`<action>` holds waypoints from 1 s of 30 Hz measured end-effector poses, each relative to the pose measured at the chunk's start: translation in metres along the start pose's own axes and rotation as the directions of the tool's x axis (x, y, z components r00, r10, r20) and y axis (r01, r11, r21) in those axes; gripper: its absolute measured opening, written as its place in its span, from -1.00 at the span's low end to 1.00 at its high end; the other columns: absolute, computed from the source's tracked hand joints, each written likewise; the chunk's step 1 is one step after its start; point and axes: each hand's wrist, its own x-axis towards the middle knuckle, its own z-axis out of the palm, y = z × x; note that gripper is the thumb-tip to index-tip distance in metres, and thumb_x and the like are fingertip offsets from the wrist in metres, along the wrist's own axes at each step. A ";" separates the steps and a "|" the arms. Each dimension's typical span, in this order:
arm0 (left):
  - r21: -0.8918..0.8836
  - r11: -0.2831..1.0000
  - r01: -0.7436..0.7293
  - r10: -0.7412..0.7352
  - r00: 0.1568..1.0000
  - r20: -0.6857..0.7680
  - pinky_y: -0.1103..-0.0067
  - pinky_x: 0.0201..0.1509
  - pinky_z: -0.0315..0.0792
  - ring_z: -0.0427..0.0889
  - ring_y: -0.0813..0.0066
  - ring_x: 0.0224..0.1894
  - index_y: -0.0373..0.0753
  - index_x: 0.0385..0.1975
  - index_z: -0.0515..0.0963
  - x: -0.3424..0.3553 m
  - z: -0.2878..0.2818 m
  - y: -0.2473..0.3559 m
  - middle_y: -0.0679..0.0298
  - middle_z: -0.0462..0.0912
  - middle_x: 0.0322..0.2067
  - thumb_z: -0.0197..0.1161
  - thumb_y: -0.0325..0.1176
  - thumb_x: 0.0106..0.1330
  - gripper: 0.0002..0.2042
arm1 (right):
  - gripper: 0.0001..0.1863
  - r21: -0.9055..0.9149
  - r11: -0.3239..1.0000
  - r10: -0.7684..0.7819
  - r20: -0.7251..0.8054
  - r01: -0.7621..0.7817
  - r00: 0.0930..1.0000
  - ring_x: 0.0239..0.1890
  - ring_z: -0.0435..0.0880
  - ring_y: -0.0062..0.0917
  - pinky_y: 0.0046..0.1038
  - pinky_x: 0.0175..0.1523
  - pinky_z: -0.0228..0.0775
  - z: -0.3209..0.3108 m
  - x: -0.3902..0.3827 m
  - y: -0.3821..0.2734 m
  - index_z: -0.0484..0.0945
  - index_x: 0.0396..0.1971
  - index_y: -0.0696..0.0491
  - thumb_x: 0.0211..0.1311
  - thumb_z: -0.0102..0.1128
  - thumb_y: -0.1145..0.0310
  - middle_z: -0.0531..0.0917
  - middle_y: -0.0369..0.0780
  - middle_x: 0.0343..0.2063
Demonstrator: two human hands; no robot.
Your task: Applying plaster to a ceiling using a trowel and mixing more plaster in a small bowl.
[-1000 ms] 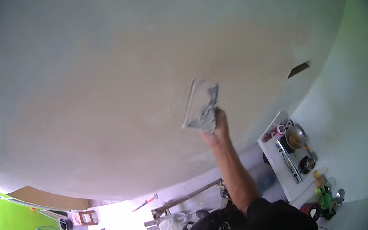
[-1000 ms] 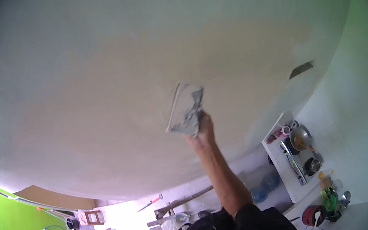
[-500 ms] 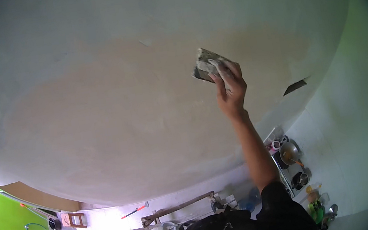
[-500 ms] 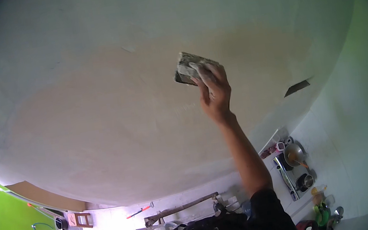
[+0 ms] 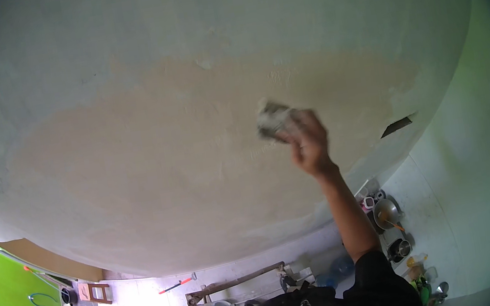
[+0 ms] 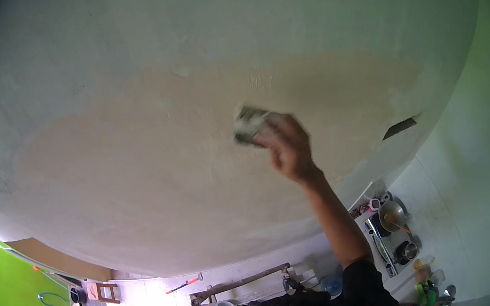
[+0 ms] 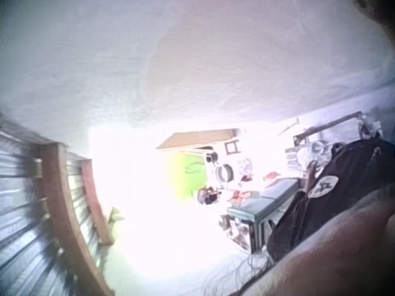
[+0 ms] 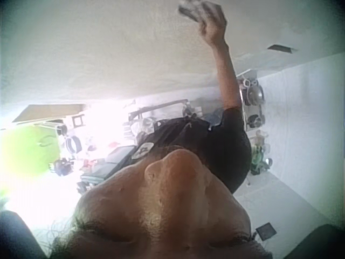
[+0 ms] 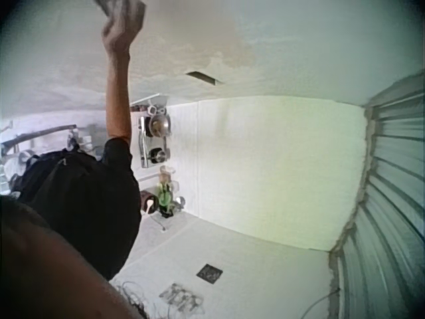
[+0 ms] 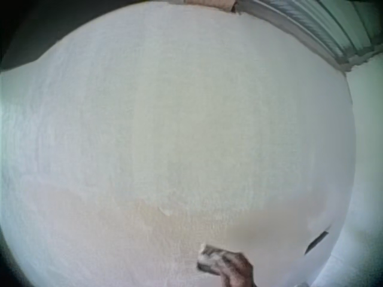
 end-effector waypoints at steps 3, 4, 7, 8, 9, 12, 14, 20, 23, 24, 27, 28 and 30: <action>0.573 0.793 -0.207 0.219 0.974 0.050 0.38 -0.20 0.65 0.77 0.36 -0.28 -0.04 -0.10 0.65 -0.001 -0.011 0.002 0.41 0.81 -0.26 0.36 0.04 0.27 -0.64 | -0.76 -0.004 0.915 0.360 -0.447 -0.404 0.819 -0.20 0.64 -0.36 -0.38 -0.11 0.48 -0.026 0.019 0.027 0.56 -0.10 0.27 0.48 0.13 0.37 0.65 -0.05 -0.23; 0.758 0.522 -0.391 0.444 0.883 0.150 0.36 -0.19 0.65 0.77 0.33 -0.27 -0.04 -0.12 0.65 0.002 -0.016 0.006 0.39 0.81 -0.25 0.34 0.07 0.27 -0.64 | -0.71 0.096 0.871 0.448 -0.557 -0.481 0.700 -0.23 0.62 -0.50 -0.42 -0.13 0.48 -0.034 0.024 0.041 0.57 -0.12 0.28 0.51 0.11 0.29 0.66 -0.15 -0.29; 0.456 0.890 -0.026 0.030 1.000 -0.001 0.37 -0.17 0.66 0.77 0.31 -0.26 -0.06 -0.17 0.65 0.005 -0.015 0.006 0.34 0.81 -0.27 0.35 0.01 0.28 -0.69 | -0.68 0.191 0.837 0.500 -0.649 -0.513 0.574 -0.24 0.62 -0.53 -0.44 -0.12 0.47 -0.038 0.037 0.074 0.60 -0.12 0.28 0.51 0.13 0.27 0.68 -0.19 -0.31; 0.147 0.979 0.143 -0.132 0.988 -0.082 0.37 -0.17 0.66 0.77 0.31 -0.25 -0.06 -0.17 0.65 0.007 -0.011 0.008 0.34 0.81 -0.27 0.35 0.01 0.28 -0.69 | -0.67 0.253 0.833 0.521 -0.660 -0.492 0.542 -0.25 0.63 -0.52 -0.45 -0.11 0.47 -0.037 0.039 0.080 0.61 -0.12 0.28 0.51 0.13 0.26 0.69 -0.18 -0.30; -0.056 0.972 0.226 -0.232 0.966 -0.117 0.37 -0.17 0.66 0.77 0.31 -0.25 -0.06 -0.16 0.65 0.010 -0.007 0.011 0.34 0.81 -0.27 0.35 0.00 0.28 -0.69 | -0.68 0.151 0.837 0.484 -0.653 -0.527 0.582 -0.24 0.63 -0.48 -0.44 -0.10 0.47 -0.033 0.036 0.088 0.62 -0.10 0.28 0.50 0.14 0.28 0.69 -0.15 -0.27; -0.173 0.952 0.251 -0.276 0.951 -0.139 0.38 -0.17 0.66 0.77 0.31 -0.25 -0.07 -0.16 0.64 0.012 -0.006 0.016 0.33 0.81 -0.27 0.36 0.00 0.28 -0.69 | -0.70 0.013 0.883 0.349 -0.685 -0.468 0.639 -0.23 0.63 -0.45 -0.42 -0.08 0.47 -0.003 0.040 0.081 0.61 -0.10 0.28 0.48 0.17 0.31 0.68 -0.14 -0.25; -0.186 0.949 0.254 -0.283 0.947 -0.153 0.38 -0.17 0.66 0.77 0.30 -0.25 -0.07 -0.16 0.64 0.009 -0.010 0.014 0.33 0.81 -0.27 0.36 -0.01 0.28 -0.69 | -0.71 0.030 0.880 0.369 -0.673 -0.474 0.641 -0.18 0.64 -0.37 -0.37 -0.05 0.48 0.022 0.045 0.062 0.59 -0.08 0.30 0.47 0.18 0.34 0.65 -0.10 -0.19; -0.125 0.957 0.263 -0.281 0.946 -0.161 0.38 -0.17 0.66 0.77 0.30 -0.25 -0.08 -0.15 0.64 0.001 -0.020 0.009 0.32 0.81 -0.28 0.36 -0.02 0.28 -0.70 | -0.74 -0.052 0.952 0.229 -0.540 -0.303 0.810 -0.12 0.61 -0.09 -0.21 -0.03 0.47 0.096 0.062 -0.015 0.58 -0.02 0.25 0.36 0.24 0.47 0.61 0.01 -0.14; -0.102 0.962 0.255 -0.269 0.948 -0.168 0.39 -0.16 0.66 0.77 0.29 -0.25 -0.08 -0.15 0.64 -0.007 -0.026 0.004 0.31 0.81 -0.28 0.36 -0.03 0.28 -0.70 | -0.67 -0.037 0.978 0.166 -0.452 -0.205 0.876 -0.17 0.59 -0.05 -0.19 -0.10 0.48 0.150 0.051 -0.053 0.55 0.04 0.24 0.29 0.26 0.49 0.60 0.03 -0.14; -0.095 0.963 0.252 -0.265 0.949 -0.170 0.39 -0.16 0.66 0.77 0.29 -0.25 -0.08 -0.15 0.64 -0.010 -0.027 0.002 0.31 0.81 -0.28 0.36 -0.03 0.28 -0.70 | -0.64 -0.037 0.984 0.143 -0.409 -0.172 0.902 -0.19 0.59 -0.06 -0.19 -0.12 0.48 0.164 0.047 -0.070 0.54 0.05 0.24 0.26 0.28 0.51 0.60 0.03 -0.14; -0.076 0.972 0.222 -0.232 0.955 -0.185 0.39 -0.16 0.67 0.77 0.29 -0.25 -0.08 -0.14 0.63 -0.019 -0.029 -0.002 0.31 0.80 -0.28 0.36 -0.04 0.29 -0.70 | -0.63 0.362 0.928 0.175 -0.213 -0.088 0.961 -0.22 0.59 -0.10 -0.23 -0.19 0.48 0.177 0.030 -0.128 0.53 0.03 0.22 0.19 0.29 0.60 0.60 0.02 -0.15; -0.069 0.976 0.206 -0.216 0.957 -0.192 0.39 -0.16 0.67 0.77 0.29 -0.25 -0.08 -0.14 0.63 -0.023 -0.031 -0.004 0.30 0.80 -0.28 0.36 -0.05 0.29 -0.70 | -0.64 0.463 0.884 0.155 -0.161 -0.064 0.975 -0.24 0.60 -0.12 -0.26 -0.22 0.48 0.173 0.024 -0.150 0.54 0.01 0.21 0.18 0.27 0.63 0.59 0.02 -0.16; -0.032 0.990 0.136 -0.139 0.970 -0.200 0.39 -0.16 0.67 0.77 0.29 -0.25 -0.09 -0.14 0.63 -0.030 -0.032 -0.011 0.30 0.80 -0.29 0.36 -0.05 0.29 -0.70 | -0.70 0.671 0.698 0.346 -0.010 -0.250 0.938 -0.26 0.63 -0.25 -0.35 -0.24 0.50 0.155 -0.004 -0.180 0.56 0.02 0.19 0.29 0.20 0.58 0.62 -0.06 -0.15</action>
